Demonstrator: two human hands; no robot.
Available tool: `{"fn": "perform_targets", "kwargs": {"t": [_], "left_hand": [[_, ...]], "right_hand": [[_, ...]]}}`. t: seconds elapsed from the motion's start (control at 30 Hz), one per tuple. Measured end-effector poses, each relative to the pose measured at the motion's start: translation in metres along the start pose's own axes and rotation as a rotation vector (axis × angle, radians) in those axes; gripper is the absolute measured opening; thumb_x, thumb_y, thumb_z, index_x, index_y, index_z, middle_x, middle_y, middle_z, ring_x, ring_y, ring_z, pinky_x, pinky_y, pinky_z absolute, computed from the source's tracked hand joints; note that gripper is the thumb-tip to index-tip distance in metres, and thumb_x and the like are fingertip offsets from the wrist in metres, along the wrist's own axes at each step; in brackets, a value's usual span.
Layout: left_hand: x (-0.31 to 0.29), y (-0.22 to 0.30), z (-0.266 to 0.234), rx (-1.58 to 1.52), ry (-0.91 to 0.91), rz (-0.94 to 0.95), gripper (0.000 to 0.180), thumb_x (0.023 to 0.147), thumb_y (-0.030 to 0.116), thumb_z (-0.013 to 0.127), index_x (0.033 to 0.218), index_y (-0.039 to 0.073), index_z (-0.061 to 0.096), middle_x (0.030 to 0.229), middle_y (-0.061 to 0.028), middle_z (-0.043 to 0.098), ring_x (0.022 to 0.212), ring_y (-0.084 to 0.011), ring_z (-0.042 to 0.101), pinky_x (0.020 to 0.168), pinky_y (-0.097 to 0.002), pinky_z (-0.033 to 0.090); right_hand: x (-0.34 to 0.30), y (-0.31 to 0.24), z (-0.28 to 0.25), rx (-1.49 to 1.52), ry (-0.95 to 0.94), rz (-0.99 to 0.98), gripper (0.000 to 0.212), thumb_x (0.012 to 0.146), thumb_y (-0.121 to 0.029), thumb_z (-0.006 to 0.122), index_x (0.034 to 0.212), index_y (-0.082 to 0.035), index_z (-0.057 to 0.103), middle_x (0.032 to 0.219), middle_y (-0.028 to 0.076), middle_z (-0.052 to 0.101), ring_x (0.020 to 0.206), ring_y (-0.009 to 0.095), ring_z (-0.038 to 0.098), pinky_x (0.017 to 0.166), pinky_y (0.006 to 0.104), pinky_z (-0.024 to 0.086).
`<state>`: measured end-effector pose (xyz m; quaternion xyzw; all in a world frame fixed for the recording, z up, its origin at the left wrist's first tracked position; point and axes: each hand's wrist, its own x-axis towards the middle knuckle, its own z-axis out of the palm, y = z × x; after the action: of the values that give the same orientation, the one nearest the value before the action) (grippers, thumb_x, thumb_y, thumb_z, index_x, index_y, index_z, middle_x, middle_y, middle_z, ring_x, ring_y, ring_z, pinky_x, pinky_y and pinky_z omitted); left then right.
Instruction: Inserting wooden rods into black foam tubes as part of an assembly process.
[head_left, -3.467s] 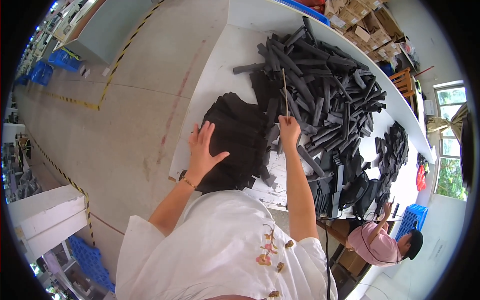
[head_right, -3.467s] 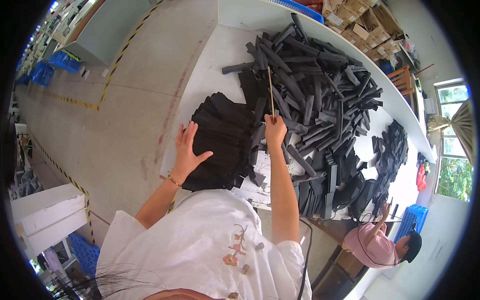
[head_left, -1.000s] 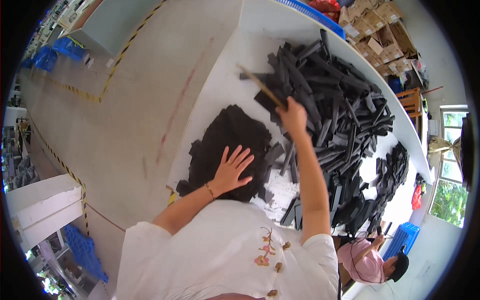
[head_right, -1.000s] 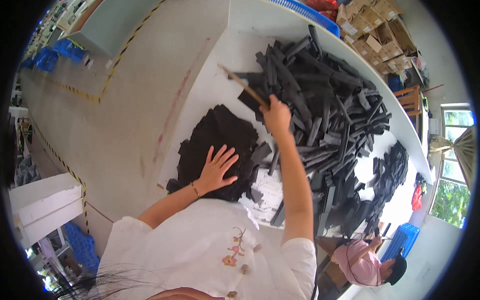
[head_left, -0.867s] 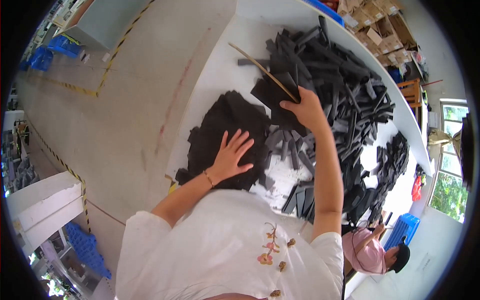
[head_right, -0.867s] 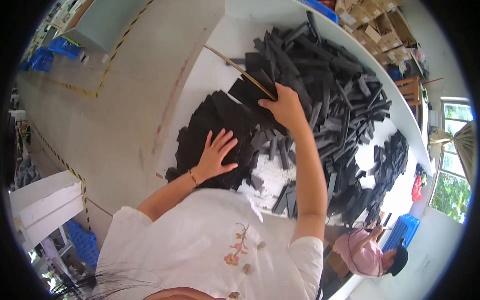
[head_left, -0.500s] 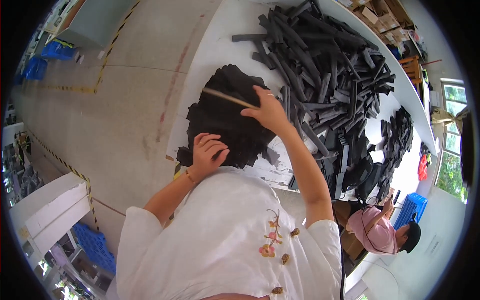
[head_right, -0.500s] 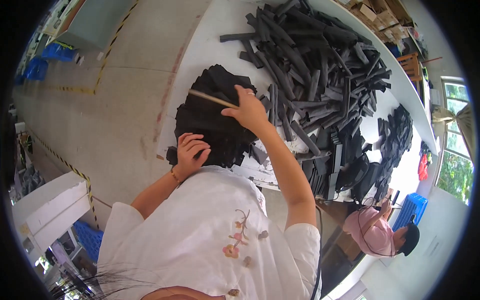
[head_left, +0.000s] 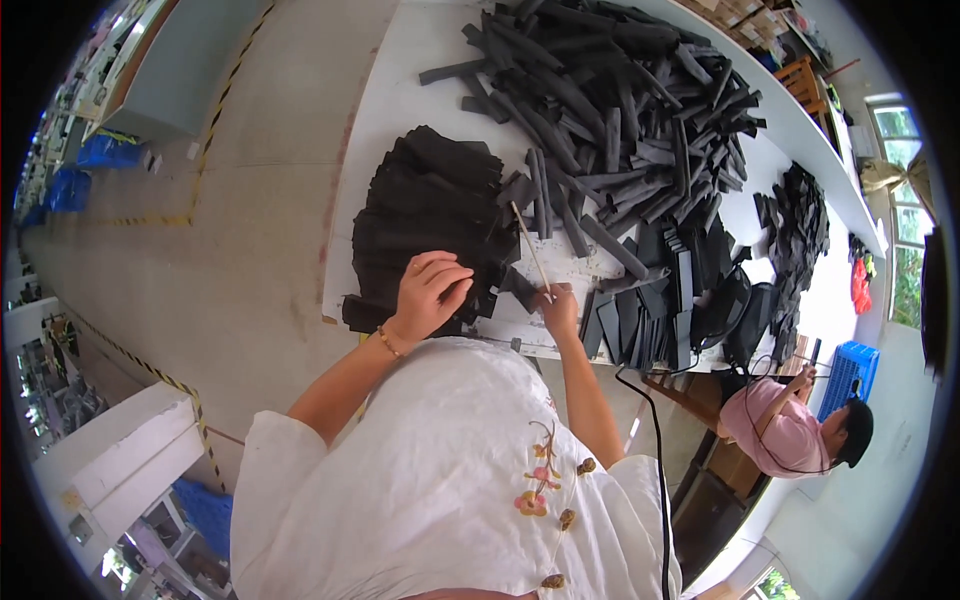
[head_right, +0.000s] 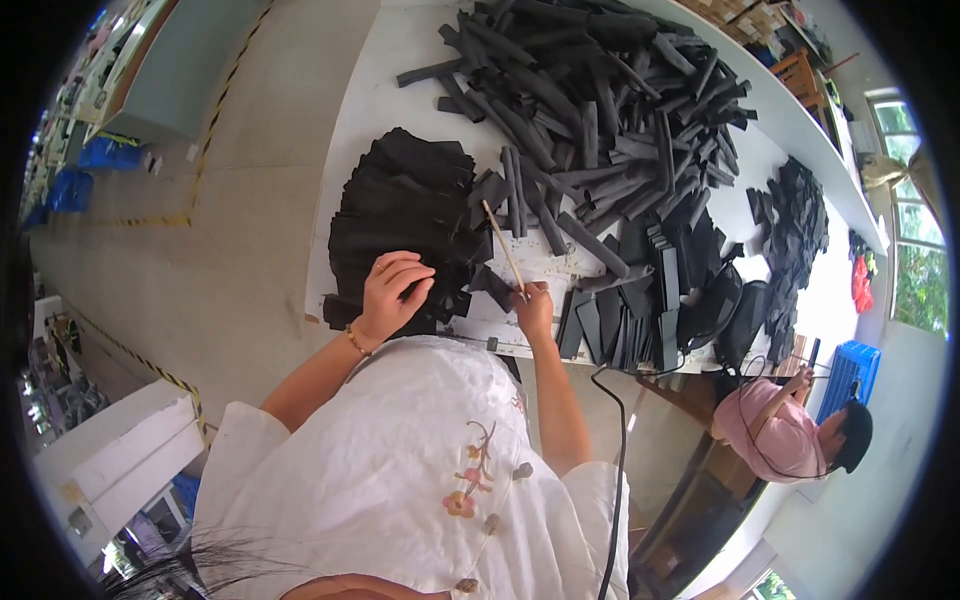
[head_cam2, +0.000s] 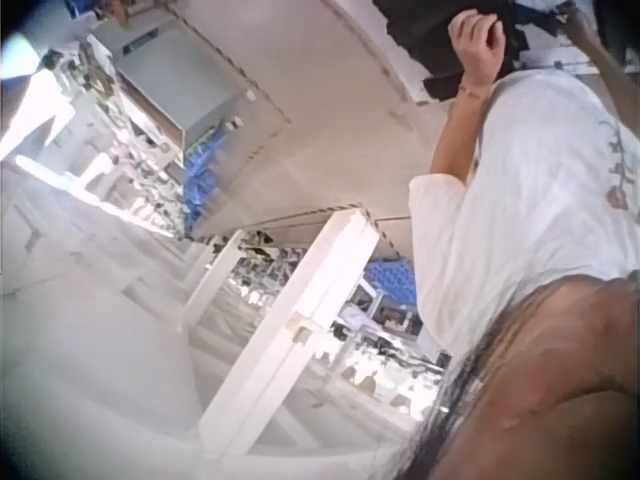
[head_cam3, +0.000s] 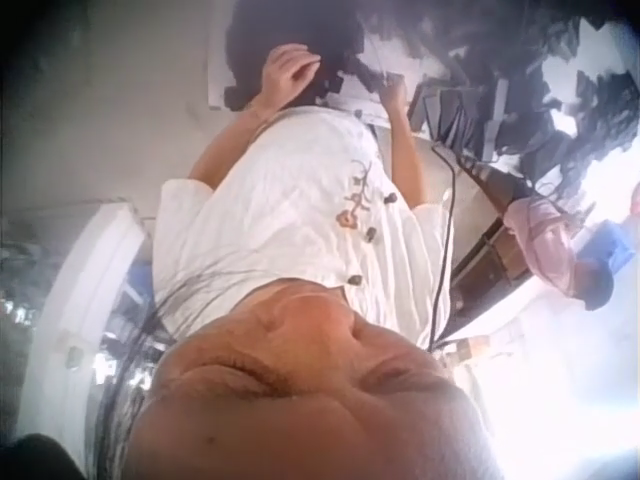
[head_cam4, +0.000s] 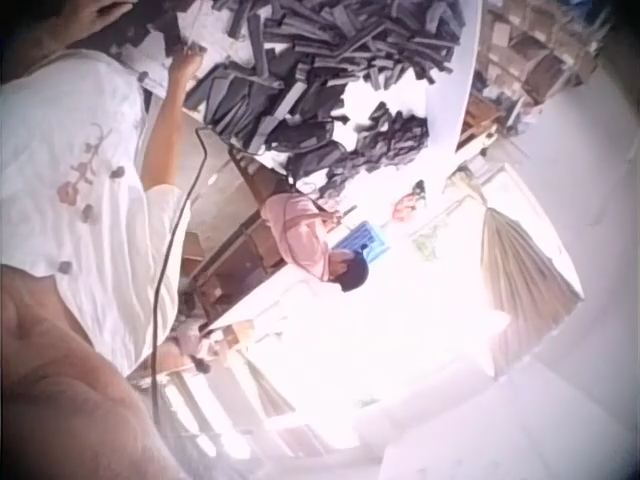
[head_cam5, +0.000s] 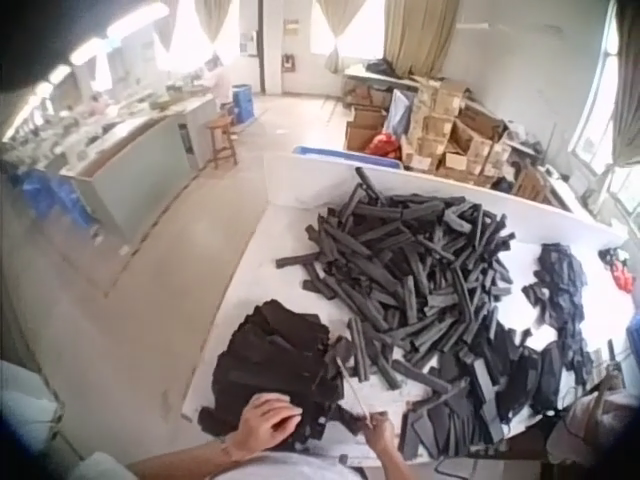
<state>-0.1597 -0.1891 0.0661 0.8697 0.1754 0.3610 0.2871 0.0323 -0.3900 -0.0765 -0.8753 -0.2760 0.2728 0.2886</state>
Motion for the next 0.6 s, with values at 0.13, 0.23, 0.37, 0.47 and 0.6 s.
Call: {"fn": "perform_targets", "kwargs": {"t": [0.13,0.23,0.37,0.47,0.6], "left_hand": [[0.017,0.021,0.026,-0.093,-0.084,0.069,0.016,0.072,0.006,0.072,0.087,0.007,0.067,0.087,-0.0033,0.064,0.093,-0.0239,0.059,0.081,-0.0345,0.048],[0.040,0.039,0.046,-0.197,-0.286,0.168,0.018,0.072,0.009,0.073,0.089,0.007,0.066,0.091,-0.0038,0.063,0.097,-0.0241,0.058,0.084,-0.0352,0.048],[0.071,0.063,0.068,-0.192,-0.527,0.307,0.031,0.073,0.019,0.074,0.100,0.005,0.066,0.109,-0.0064,0.064,0.109,-0.0274,0.055,0.091,-0.0375,0.046],[0.088,0.071,0.071,-0.330,-0.754,0.079,0.034,0.074,0.017,0.073,0.104,0.003,0.067,0.100,-0.0093,0.067,0.097,-0.0251,0.061,0.083,-0.0328,0.048],[0.104,0.051,0.040,-0.515,-0.671,-0.397,0.022,0.074,0.009,0.075,0.094,0.001,0.070,0.079,-0.0079,0.069,0.070,-0.0114,0.062,0.068,-0.0236,0.048]], "right_hand": [[-0.009,-0.014,-0.050,0.252,-0.115,0.063,0.018,0.076,-0.014,0.073,0.090,-0.003,0.069,0.073,0.004,0.061,0.064,0.012,0.053,0.062,0.0266,0.043],[-0.024,-0.040,-0.110,0.359,-0.269,0.063,0.021,0.076,-0.014,0.073,0.091,0.000,0.068,0.067,0.003,0.060,0.061,0.011,0.049,0.059,0.0274,0.041],[-0.032,-0.097,-0.170,0.315,-0.442,-0.023,0.018,0.078,-0.012,0.072,0.091,0.001,0.067,0.066,-0.001,0.055,0.061,0.007,0.044,0.056,0.0248,0.038],[-0.028,-0.109,-0.180,0.263,-0.479,-0.137,0.017,0.081,-0.007,0.069,0.096,0.000,0.065,0.071,-0.004,0.054,0.068,0.005,0.045,0.061,0.0209,0.038],[-0.042,-0.108,-0.205,0.425,-0.250,-0.214,0.034,0.086,-0.007,0.064,0.117,-0.003,0.052,0.077,-0.004,0.048,0.072,0.006,0.046,0.065,0.0197,0.040]]}}
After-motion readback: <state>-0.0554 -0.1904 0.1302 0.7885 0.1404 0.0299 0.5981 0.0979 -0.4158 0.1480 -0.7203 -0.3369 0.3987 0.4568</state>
